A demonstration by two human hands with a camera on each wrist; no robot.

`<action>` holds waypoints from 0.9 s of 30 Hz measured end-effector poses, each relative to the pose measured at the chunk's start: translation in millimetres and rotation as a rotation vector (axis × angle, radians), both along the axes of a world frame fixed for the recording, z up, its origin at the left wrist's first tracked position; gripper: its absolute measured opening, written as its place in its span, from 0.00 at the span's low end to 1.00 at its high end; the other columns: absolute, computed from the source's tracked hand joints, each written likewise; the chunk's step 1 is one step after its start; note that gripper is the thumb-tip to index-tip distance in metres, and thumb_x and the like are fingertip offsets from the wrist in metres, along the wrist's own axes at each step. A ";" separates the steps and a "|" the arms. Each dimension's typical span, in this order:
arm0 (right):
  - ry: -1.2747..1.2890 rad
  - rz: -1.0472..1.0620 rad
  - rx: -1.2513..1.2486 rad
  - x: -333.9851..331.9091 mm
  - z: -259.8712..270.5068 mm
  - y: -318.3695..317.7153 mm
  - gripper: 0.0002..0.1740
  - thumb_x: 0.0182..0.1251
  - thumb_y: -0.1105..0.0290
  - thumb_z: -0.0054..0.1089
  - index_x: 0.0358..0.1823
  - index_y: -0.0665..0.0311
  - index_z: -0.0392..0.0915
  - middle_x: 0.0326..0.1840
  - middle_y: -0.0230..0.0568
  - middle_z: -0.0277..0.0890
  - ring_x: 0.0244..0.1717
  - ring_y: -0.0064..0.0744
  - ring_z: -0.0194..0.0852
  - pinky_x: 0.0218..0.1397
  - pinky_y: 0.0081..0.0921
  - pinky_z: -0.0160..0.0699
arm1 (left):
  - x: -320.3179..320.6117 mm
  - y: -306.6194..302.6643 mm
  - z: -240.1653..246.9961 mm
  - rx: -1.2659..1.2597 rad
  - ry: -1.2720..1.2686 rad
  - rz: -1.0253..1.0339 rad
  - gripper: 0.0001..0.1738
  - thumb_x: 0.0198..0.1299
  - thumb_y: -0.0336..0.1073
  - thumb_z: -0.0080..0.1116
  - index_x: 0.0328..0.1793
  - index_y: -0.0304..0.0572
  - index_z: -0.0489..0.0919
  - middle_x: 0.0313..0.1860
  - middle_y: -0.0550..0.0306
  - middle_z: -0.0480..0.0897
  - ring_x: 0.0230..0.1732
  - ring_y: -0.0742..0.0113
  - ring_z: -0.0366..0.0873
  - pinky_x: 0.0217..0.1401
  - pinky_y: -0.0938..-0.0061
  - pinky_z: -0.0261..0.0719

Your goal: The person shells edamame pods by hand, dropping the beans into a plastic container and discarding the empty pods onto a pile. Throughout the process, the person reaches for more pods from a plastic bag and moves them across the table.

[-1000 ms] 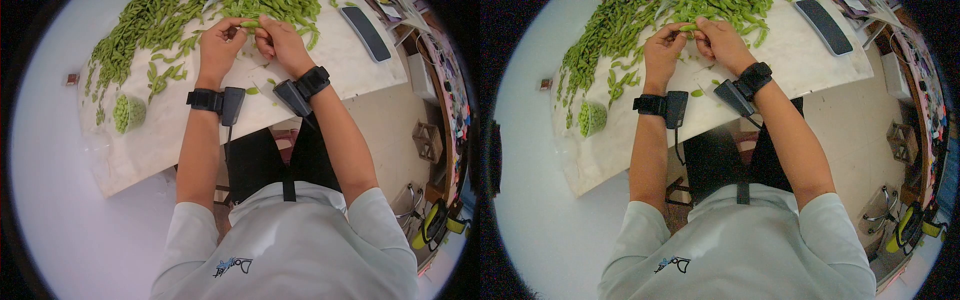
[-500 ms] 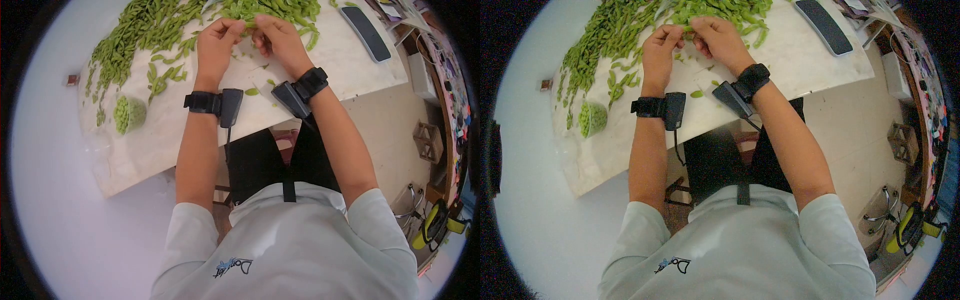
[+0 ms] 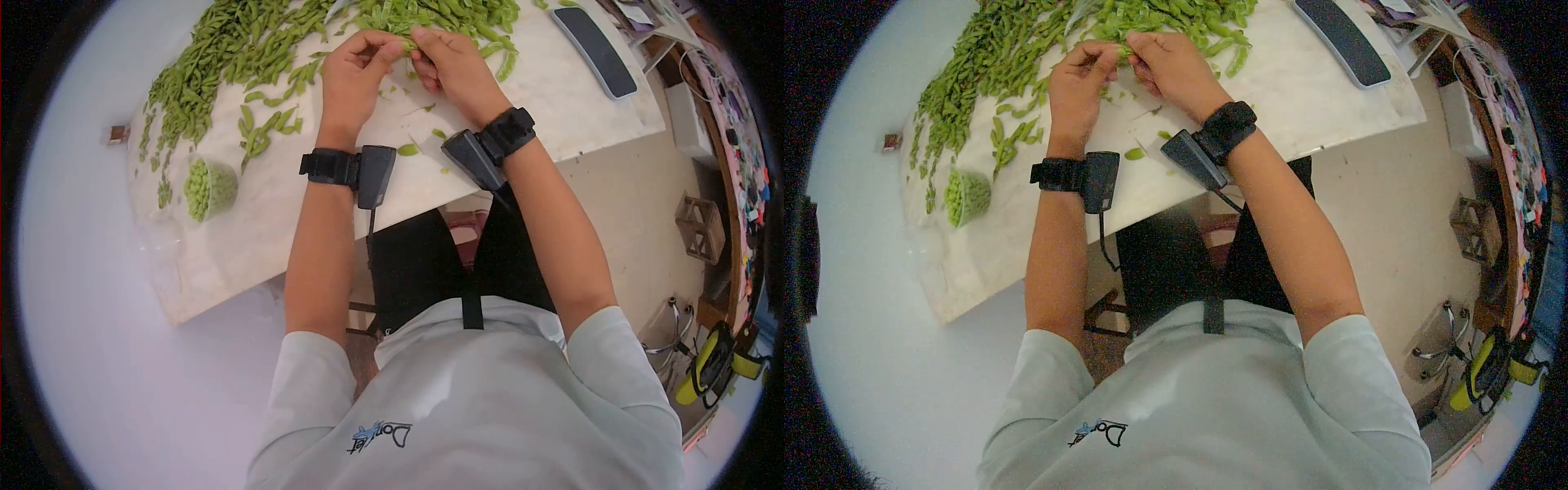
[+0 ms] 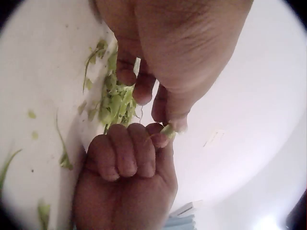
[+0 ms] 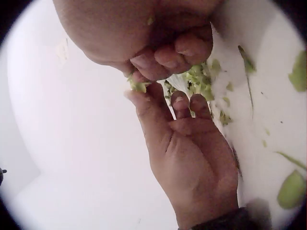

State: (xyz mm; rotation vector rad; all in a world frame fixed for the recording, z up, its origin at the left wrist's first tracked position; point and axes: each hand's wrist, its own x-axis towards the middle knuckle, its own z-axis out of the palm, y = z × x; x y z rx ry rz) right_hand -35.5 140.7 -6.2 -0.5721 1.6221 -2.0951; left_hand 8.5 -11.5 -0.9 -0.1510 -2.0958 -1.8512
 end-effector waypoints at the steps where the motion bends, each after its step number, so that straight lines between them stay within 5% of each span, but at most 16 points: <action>1: 0.008 -0.006 0.005 -0.2 1.0 0.0 0.23 0.73 0.52 0.45 0.26 0.62 0.69 0.16 0.25 0.60 0.16 0.16 0.56 0.20 0.17 0.56 | -0.2 0.1 0.4 -0.005 0.002 -0.002 0.09 0.61 0.34 0.61 0.43 0.37 0.81 0.30 0.66 0.79 0.30 0.79 0.71 0.35 0.84 0.70; 8: -0.003 -0.011 -0.008 0.3 0.8 0.3 0.26 0.73 0.50 0.44 0.23 0.62 0.69 0.14 0.27 0.63 0.13 0.18 0.59 0.17 0.19 0.57 | 1.8 6.0 4.5 0.009 0.042 0.069 0.09 0.57 0.28 0.63 0.44 0.36 0.81 0.33 0.64 0.80 0.30 0.78 0.72 0.34 0.83 0.72; 17: -0.048 -0.038 0.003 7.0 5.8 -0.4 0.23 0.73 0.50 0.44 0.25 0.60 0.66 0.15 0.25 0.58 0.15 0.16 0.54 0.19 0.17 0.52 | 4.4 -0.6 7.1 -0.375 0.150 0.092 0.09 0.56 0.27 0.64 0.43 0.39 0.82 0.39 0.63 0.81 0.35 0.77 0.74 0.40 0.82 0.74; 27: 0.008 -0.080 0.033 -0.3 -3.3 -1.3 0.26 0.72 0.49 0.45 0.24 0.64 0.70 0.15 0.28 0.64 0.14 0.19 0.62 0.17 0.19 0.60 | 6.7 -1.4 2.7 -0.307 -0.045 -0.028 0.09 0.57 0.30 0.63 0.44 0.41 0.78 0.37 0.65 0.80 0.38 0.79 0.74 0.42 0.82 0.73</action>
